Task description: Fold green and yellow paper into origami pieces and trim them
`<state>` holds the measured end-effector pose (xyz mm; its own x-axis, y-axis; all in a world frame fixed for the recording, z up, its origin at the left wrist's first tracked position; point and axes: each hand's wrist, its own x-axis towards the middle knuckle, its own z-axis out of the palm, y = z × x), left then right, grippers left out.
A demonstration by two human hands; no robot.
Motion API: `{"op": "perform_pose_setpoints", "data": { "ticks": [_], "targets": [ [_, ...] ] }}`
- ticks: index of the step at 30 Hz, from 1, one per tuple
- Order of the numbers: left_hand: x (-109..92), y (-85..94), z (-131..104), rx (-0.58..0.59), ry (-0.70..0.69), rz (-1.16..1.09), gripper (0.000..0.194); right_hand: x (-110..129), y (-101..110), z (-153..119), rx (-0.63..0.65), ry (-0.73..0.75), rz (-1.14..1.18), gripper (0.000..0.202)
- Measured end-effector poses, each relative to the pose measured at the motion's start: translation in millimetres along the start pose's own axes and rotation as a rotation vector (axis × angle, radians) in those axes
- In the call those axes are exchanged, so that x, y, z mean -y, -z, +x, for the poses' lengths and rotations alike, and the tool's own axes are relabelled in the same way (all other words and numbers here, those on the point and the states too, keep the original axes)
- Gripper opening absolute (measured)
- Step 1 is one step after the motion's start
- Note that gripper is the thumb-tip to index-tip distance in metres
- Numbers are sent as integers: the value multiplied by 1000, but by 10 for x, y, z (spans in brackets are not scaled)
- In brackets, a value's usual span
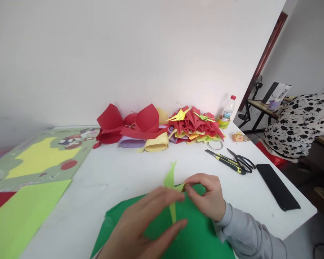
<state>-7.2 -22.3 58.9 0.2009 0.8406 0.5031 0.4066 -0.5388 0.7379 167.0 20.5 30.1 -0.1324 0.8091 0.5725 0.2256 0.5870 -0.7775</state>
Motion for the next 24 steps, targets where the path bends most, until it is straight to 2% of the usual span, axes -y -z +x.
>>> {"op": "perform_pose_setpoints", "data": {
  "ticks": [3, 7, 12, 16, 24],
  "targets": [
    [160, -130, 149, -49, -61, 95, 24, 13, -13, -22, 32, -39, 14, 11],
    [332, -278, 86, -38, -63, 136, 10, -5, -34, -37, 89, -160, 105, 8],
    [276, -258, -2, -38, -150, 219, 21, -18, -54, -44, 117, -249, 172, 7],
    [258, -240, 22, -59, -185, 289, 14, -1, -82, -75, 120, -250, 177, 6],
    [260, -194, 35, -21, -125, 211, 20, -8, -64, -44, 122, -198, 131, 7]
  ]
}}
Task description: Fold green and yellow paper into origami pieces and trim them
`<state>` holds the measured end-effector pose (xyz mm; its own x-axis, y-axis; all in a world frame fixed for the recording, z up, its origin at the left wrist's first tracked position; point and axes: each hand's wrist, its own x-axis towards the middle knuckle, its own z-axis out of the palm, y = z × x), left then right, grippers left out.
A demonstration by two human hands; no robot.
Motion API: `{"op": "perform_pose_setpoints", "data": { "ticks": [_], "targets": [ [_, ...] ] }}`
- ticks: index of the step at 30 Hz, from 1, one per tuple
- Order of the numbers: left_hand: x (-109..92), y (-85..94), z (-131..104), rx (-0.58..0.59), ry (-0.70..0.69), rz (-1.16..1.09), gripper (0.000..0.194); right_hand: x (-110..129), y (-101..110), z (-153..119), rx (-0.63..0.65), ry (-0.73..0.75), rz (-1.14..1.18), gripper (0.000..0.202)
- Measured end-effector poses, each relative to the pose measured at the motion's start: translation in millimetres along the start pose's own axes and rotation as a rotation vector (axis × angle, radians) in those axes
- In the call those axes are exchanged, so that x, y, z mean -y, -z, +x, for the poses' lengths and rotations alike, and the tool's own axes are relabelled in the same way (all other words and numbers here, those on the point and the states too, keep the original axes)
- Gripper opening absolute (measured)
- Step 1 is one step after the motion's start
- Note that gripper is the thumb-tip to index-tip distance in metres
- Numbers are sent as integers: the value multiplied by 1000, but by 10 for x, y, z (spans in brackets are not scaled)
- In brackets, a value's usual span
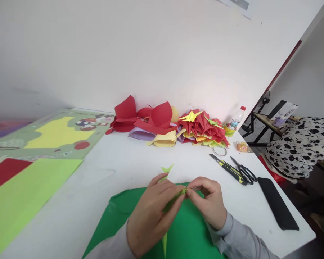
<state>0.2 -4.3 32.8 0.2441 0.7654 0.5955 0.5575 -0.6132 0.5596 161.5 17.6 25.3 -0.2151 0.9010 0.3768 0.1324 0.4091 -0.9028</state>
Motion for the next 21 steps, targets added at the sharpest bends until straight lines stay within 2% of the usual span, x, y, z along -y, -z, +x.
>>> {"op": "perform_pose_setpoints", "data": {
  "ticks": [6, 13, 15, 18, 21],
  "targets": [
    [18, -7, 5, -34, 19, 55, 19, -1, 11, 20, 6, 304, -210, 11],
    [14, 9, 17, -4, 0, 121, 25, -90, 68, -27, 103, 634, -387, 22],
    [13, 13, 19, 11, -20, 129, 26, -77, 55, -39, 85, 610, -382, 23],
    [14, 20, 14, 55, -6, 126, 29, -41, 15, -35, 16, 452, -302, 23],
    [8, 22, 5, 78, 6, 122, 29, -24, -11, -14, 1, 349, -217, 20]
  ]
}}
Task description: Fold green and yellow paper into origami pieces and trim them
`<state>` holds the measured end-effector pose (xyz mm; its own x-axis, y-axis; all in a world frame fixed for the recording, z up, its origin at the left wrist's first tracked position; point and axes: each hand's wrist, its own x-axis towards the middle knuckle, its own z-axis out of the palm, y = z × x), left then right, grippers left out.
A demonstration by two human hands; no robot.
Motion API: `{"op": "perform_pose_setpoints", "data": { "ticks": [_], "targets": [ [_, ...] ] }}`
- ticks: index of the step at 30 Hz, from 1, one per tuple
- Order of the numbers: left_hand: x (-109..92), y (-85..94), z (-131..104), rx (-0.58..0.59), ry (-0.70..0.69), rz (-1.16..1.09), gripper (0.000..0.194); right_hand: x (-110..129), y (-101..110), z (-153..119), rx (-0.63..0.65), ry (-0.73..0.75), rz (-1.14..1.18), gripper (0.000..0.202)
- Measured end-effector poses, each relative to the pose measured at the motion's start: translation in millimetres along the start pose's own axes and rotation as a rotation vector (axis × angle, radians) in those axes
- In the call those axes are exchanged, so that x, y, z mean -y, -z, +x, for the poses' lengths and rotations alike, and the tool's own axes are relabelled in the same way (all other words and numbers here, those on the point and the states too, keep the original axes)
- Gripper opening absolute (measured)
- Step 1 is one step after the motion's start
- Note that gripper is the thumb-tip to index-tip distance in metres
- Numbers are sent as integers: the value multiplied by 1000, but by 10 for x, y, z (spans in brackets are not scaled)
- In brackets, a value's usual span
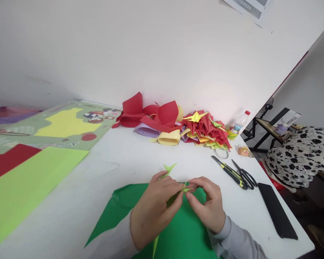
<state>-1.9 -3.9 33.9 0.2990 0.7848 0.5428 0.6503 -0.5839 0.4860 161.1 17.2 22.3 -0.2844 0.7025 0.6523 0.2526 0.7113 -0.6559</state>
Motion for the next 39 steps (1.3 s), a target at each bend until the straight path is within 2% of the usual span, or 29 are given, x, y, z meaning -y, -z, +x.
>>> {"op": "perform_pose_setpoints", "data": {
  "ticks": [4, 11, 13, 15, 17, 18, 21, 24, 30, 35, 39],
  "targets": [
    [-19, -13, -6, -6, -34, 29, 29, -11, -2, 7, 15, 1, -11, 9],
    [7, -51, -14, 17, -23, 86, 32, -16, -13, 2, 15, -35, -22, 11],
    [25, -57, -22, 39, -6, 89, 32, -56, -8, 9, -15, -133, -15, 17],
    [41, -63, -30, 53, 9, 86, 31, -106, 14, 17, -37, -295, -2, 30],
    [51, -66, -35, 63, 15, 83, 29, -135, 46, 27, -13, -410, 34, 37],
    [54, -66, -35, 63, 15, 83, 29, -135, 60, 32, 25, -410, 62, 37],
    [54, -57, -26, 45, 5, 86, 30, -83, 69, 38, 105, -242, 101, 17],
    [46, -38, -9, 17, -9, 86, 31, -20, 31, 28, 85, -102, 53, 2],
    [54, -30, -29, 4, 6, 45, 20, -11, 5, 5, 25, 67, -75, 9],
    [54, -9, -20, 34, 51, 47, 23, -65, 30, -23, 52, 382, -294, 14],
    [38, 32, 17, 79, 80, 38, 26, -94, 62, -26, 83, 551, -409, 19]
  ]
}}
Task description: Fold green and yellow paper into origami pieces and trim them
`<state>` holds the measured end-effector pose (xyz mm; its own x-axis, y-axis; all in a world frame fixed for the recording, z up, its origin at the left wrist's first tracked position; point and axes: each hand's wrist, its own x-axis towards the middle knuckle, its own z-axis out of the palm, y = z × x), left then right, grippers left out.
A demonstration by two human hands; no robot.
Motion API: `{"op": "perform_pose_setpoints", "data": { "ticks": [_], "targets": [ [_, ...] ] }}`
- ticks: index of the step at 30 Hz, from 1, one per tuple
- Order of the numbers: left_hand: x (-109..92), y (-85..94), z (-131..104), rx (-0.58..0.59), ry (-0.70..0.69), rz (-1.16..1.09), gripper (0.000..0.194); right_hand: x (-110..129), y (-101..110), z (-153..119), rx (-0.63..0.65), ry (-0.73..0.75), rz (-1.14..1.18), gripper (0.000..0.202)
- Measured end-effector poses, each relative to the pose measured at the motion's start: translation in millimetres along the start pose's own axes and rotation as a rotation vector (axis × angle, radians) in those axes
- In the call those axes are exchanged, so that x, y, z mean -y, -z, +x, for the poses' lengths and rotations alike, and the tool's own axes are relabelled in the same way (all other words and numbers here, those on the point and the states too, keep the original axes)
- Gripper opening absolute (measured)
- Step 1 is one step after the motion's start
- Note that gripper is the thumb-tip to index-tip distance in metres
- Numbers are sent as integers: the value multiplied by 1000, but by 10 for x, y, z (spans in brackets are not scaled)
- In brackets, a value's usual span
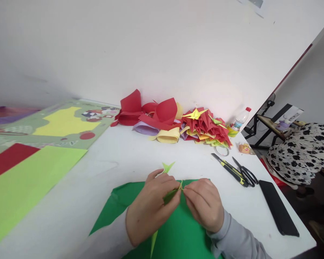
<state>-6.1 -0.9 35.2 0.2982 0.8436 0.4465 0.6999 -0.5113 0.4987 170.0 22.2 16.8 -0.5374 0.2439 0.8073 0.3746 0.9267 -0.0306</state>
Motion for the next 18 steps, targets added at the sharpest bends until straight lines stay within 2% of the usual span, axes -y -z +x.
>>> {"op": "perform_pose_setpoints", "data": {
  "ticks": [4, 10, 13, 18],
  "targets": [
    [-12, 28, 15, 30, 34, -15, 27, -11, 63, 24, 37, 120, -99, 23],
    [-3, -11, -6, -24, 11, -30, 22, 10, 81, 18, -13, 112, -118, 23],
    [0, -33, -11, -75, -19, -14, 25, 19, 74, 14, 6, 111, -117, 22],
    [-16, 2, -1, -56, -18, -18, 25, 17, 101, 59, 31, 143, -136, 20]
  ]
}}
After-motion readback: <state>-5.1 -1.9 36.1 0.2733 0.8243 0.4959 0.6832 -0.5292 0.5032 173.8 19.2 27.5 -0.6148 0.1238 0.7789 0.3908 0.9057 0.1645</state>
